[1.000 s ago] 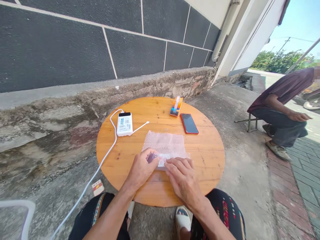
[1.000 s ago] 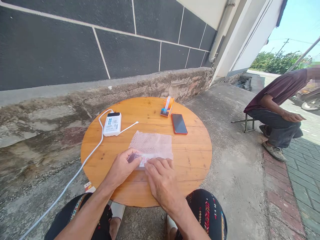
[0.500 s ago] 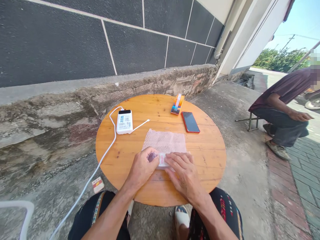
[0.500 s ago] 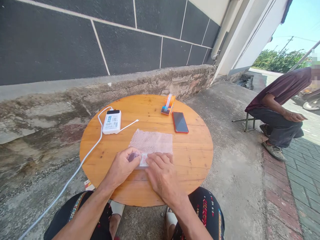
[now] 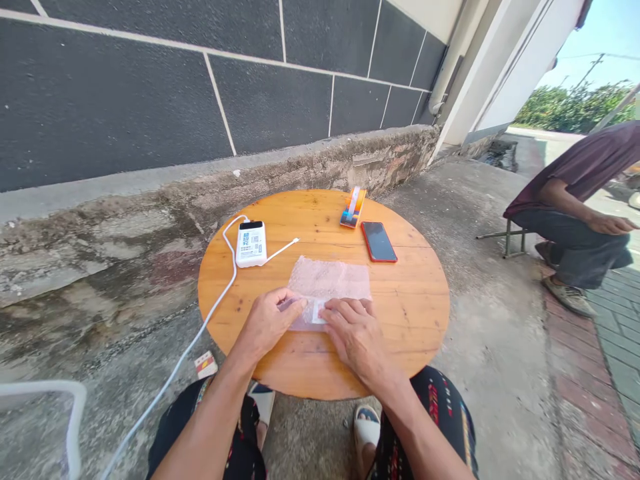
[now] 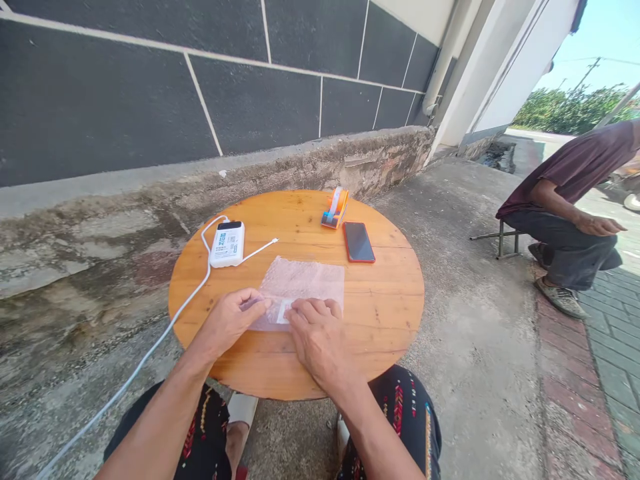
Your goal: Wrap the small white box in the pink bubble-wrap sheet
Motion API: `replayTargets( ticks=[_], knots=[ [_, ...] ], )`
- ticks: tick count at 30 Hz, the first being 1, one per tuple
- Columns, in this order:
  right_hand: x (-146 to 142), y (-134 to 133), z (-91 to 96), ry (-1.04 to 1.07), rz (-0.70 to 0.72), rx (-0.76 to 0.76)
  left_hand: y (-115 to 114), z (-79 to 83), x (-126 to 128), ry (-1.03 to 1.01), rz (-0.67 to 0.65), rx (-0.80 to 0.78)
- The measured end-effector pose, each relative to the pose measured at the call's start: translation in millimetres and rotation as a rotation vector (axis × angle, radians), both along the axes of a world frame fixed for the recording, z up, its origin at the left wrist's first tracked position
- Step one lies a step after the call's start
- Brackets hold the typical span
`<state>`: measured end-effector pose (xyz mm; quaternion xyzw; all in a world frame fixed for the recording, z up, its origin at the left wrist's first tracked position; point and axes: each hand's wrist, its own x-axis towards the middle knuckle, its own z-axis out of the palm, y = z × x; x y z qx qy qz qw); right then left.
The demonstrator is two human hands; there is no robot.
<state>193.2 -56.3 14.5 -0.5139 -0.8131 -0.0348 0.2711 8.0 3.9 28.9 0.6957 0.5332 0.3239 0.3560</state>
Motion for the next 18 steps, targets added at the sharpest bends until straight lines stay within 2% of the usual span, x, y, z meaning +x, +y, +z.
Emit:
replayTargets(
  ticks=[3, 6, 9, 13, 16, 18],
  knots=[
    [0.6, -0.5, 0.2, -0.001, 0.010, -0.006, -0.1, 0.7, -19.5, 0.061, 0.074, 0.009],
    [1.7, -0.6, -0.2, 0.006, 0.013, -0.001, -10.2, -0.4, -39.7, 0.077, 0.121, -0.013],
    [2.2, -0.4, -0.7, 0.016, 0.017, 0.005, -26.5, 1.5, -50.0, 0.006, 0.128, -0.172],
    [2.4, 0.2, -1.4, 0.026, 0.019, -0.001, -34.6, 5.0, -42.1, -0.041, 0.104, -0.363],
    [2.8, 0.6, -1.8, 0.039, 0.015, 0.004, -26.6, 2.1, -30.0, -0.071, 0.071, -0.414],
    [3.3, 0.5, -2.1, 0.040, 0.015, 0.005, -20.8, -1.3, -24.4, -0.042, 0.064, -0.394]
  ],
)
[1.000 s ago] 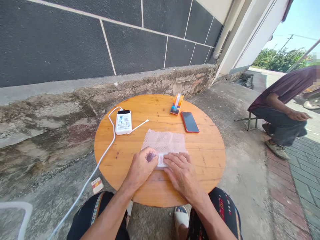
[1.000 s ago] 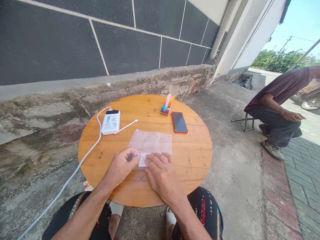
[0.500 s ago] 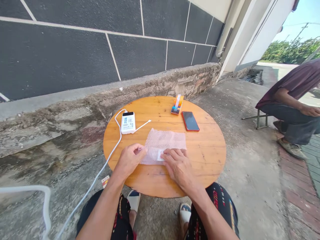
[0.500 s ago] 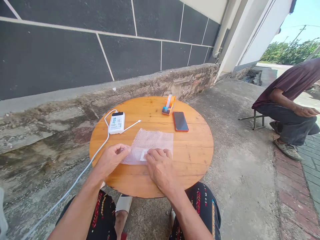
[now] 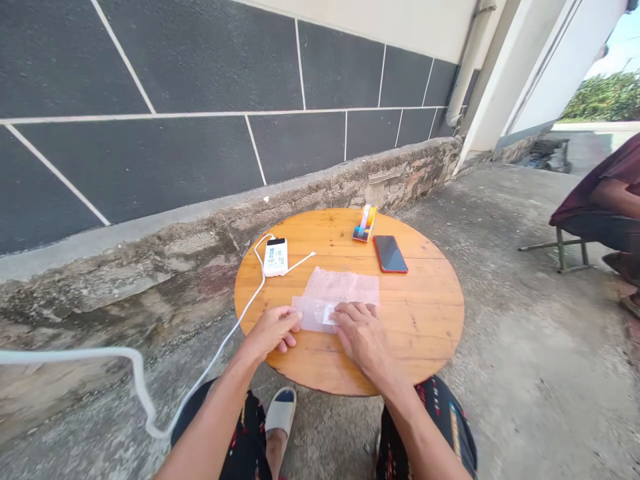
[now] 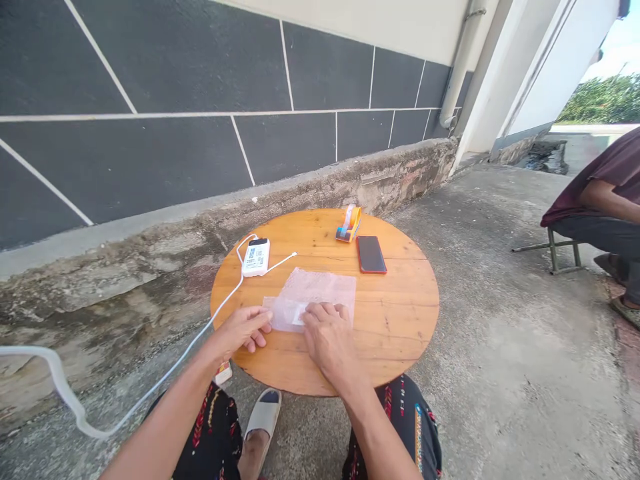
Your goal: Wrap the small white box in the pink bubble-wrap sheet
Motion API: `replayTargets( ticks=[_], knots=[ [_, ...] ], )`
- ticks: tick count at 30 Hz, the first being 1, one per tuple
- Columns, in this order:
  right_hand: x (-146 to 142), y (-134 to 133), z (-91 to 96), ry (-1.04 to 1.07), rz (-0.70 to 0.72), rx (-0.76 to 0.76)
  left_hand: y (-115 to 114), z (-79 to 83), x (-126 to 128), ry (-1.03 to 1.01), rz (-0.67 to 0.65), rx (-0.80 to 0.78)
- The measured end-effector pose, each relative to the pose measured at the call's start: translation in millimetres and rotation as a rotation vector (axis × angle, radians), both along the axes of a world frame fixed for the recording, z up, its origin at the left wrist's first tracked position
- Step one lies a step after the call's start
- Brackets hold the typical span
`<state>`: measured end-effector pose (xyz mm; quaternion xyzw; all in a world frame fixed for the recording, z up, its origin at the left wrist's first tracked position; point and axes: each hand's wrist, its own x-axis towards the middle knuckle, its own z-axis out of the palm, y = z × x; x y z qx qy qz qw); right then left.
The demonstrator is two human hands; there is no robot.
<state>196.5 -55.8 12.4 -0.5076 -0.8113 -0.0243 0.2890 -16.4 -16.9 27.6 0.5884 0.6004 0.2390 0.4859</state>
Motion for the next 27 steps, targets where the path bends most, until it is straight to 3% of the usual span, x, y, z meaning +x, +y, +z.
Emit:
replayTargets(
  ticks=[6, 14, 19, 27],
  knots=[
    [1.7, -1.0, -1.3, 0.008, -0.006, 0.009, -0.4, 3.2, 4.4, 0.250, -0.038, 0.059],
    [3.1, -0.7, -1.4, 0.022, 0.003, -0.003, 1.2, 11.4, 13.7, 0.071, 0.046, -0.022],
    [2.5, -1.7, -0.5, 0.011, -0.009, 0.002, 3.5, 3.6, 20.4, -0.074, 0.109, -0.056],
    [-0.3, -3.4, 2.5, -0.007, -0.019, 0.005, 6.5, -12.5, 42.1, -0.173, 0.316, 0.066]
  ],
)
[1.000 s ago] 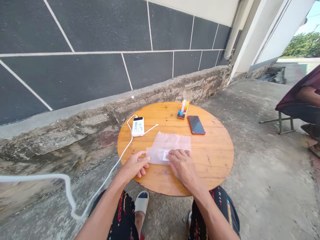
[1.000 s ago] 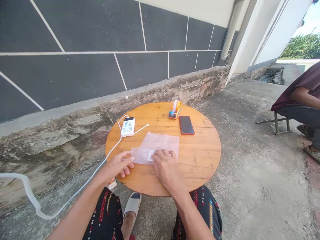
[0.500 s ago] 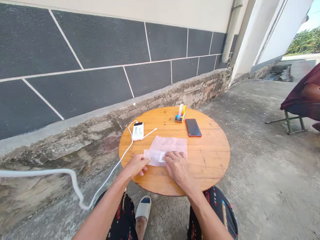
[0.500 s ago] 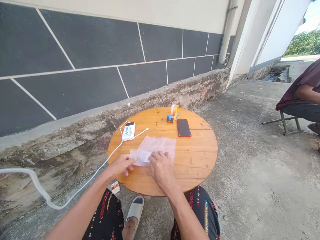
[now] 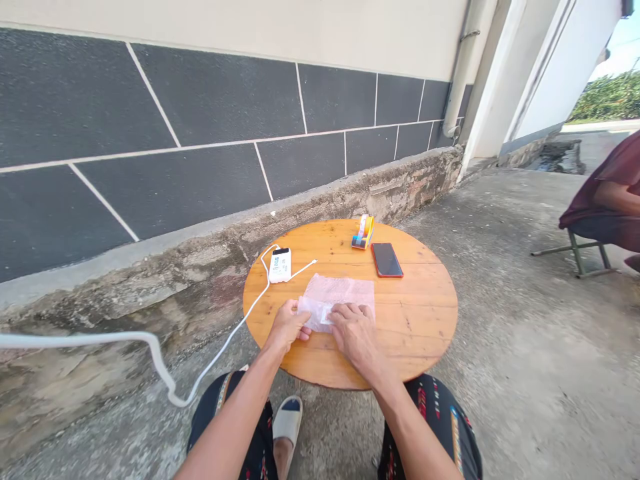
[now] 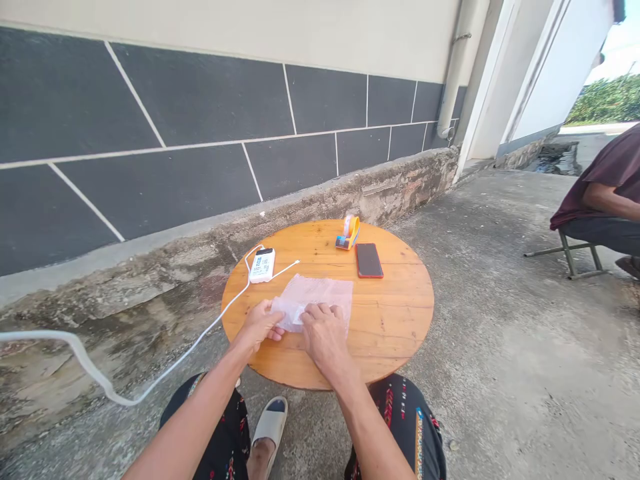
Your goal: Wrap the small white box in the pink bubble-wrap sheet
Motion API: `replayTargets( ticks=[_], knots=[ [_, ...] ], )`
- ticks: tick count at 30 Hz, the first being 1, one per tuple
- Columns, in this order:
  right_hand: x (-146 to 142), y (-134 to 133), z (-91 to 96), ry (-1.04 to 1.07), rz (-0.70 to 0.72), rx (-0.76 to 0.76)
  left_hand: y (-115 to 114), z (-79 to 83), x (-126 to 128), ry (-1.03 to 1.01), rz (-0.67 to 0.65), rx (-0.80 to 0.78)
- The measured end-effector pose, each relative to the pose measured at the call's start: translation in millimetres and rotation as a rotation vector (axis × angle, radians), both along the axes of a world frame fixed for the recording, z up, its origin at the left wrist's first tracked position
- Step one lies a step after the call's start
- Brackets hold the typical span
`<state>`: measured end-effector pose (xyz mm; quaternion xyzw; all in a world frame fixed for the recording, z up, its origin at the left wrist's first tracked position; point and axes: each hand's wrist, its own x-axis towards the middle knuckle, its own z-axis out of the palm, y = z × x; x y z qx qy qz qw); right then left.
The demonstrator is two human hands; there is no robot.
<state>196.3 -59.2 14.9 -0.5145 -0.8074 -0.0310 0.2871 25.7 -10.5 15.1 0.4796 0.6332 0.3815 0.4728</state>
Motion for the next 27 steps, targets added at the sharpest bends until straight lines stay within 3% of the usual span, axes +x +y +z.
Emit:
replayTargets(
  ticks=[3, 9, 15, 27],
  knots=[
    [-0.2, 0.4, 0.0, -0.010, -0.004, 0.003, -1.9, 0.8, 2.3, -0.030, 0.000, -0.007],
    [0.5, 1.7, -1.8, -0.011, -0.002, -0.001, -4.6, 7.9, -0.4, -0.095, -0.128, -0.066],
    [0.9, 2.9, -1.6, -0.006, 0.000, -0.012, 0.0, 2.0, 5.4, -0.065, -0.157, -0.027],
    [1.0, 2.1, 1.1, -0.027, 0.010, -0.012, 6.3, -2.3, 18.1, 0.254, -0.084, 0.202]
  ],
)
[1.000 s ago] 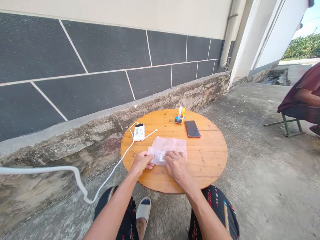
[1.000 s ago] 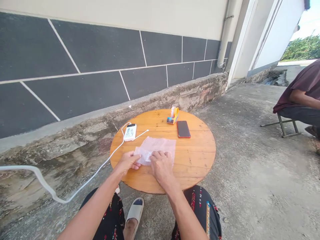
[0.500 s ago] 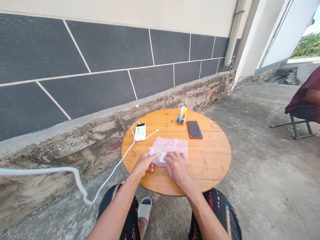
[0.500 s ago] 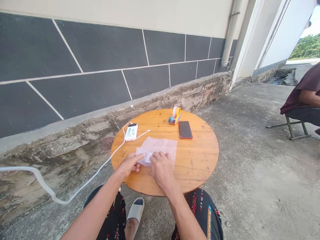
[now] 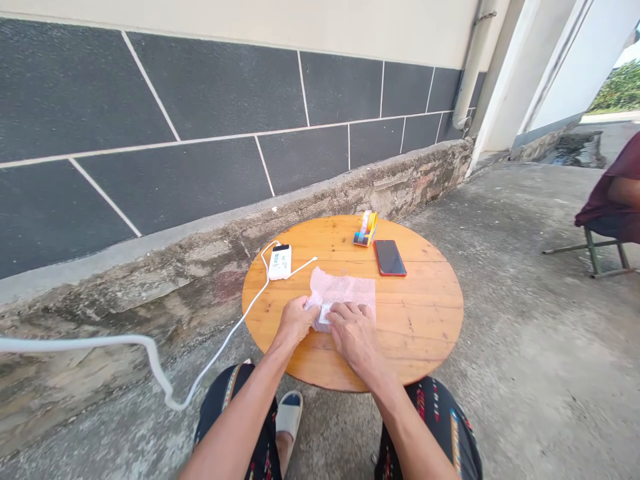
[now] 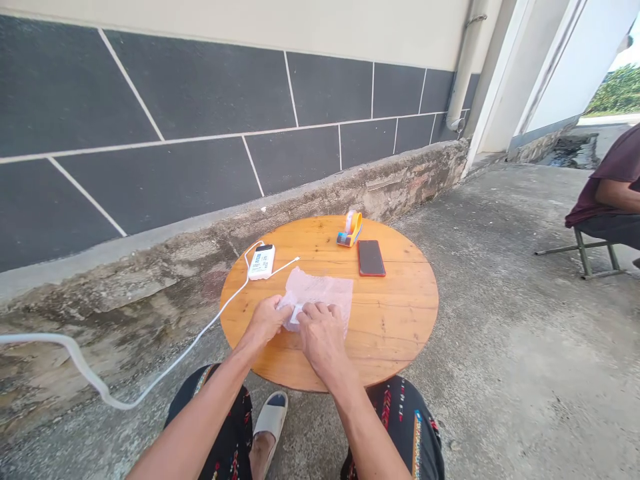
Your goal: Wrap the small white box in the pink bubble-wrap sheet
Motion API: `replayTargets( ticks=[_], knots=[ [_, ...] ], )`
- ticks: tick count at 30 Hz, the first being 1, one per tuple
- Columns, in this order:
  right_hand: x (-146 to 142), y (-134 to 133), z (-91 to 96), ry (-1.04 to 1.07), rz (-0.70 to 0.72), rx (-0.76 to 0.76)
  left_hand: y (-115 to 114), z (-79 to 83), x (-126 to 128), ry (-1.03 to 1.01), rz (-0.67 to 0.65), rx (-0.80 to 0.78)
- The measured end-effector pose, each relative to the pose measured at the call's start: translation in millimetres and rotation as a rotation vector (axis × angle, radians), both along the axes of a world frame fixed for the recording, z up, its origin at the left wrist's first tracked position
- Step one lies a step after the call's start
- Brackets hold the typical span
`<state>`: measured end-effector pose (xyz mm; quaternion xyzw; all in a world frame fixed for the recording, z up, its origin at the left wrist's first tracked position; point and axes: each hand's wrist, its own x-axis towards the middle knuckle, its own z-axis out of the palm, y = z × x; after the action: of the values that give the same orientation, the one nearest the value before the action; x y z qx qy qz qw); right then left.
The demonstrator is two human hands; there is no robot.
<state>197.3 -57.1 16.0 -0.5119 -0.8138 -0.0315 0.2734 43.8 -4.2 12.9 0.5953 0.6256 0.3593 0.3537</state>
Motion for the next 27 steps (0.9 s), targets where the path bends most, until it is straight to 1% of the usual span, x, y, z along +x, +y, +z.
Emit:
replayTargets(
  ticks=[4, 10, 13, 16, 19, 21, 23, 25, 27],
  knots=[
    [-0.5, 0.4, 0.8, -0.016, 0.000, -0.003, -2.2, 2.0, 3.6, 0.098, 0.029, 0.100],
    [0.4, -0.1, 0.2, -0.007, 0.010, -0.020, -12.2, 9.1, 9.8, 0.113, -0.021, 0.121],
    [1.1, 0.2, -1.3, 0.006, 0.004, -0.011, -20.2, 11.9, 7.4, 0.101, -0.099, 0.129],
    [1.6, 1.1, -2.8, 0.020, 0.014, -0.009, -26.6, 10.3, 3.3, 0.090, -0.178, 0.162],
    [1.9, 1.8, -3.7, 0.045, 0.019, -0.012, -30.2, 5.5, 2.9, 0.129, -0.135, 0.229],
    [2.1, 2.0, -3.8, 0.072, 0.022, -0.018, -32.3, 3.5, 5.3, 0.187, -0.095, 0.285],
    [2.2, 2.1, -3.7, 0.104, 0.022, -0.029, -34.6, 3.4, 8.3, 0.250, -0.084, 0.333],
    [2.3, 2.4, -3.7, 0.138, 0.011, -0.044, -37.0, 5.1, 9.6, 0.299, -0.118, 0.369],
    [2.3, 3.2, -4.1, 0.173, 0.000, -0.061, -38.5, 7.7, 8.1, 0.333, -0.188, 0.400]
  ],
)
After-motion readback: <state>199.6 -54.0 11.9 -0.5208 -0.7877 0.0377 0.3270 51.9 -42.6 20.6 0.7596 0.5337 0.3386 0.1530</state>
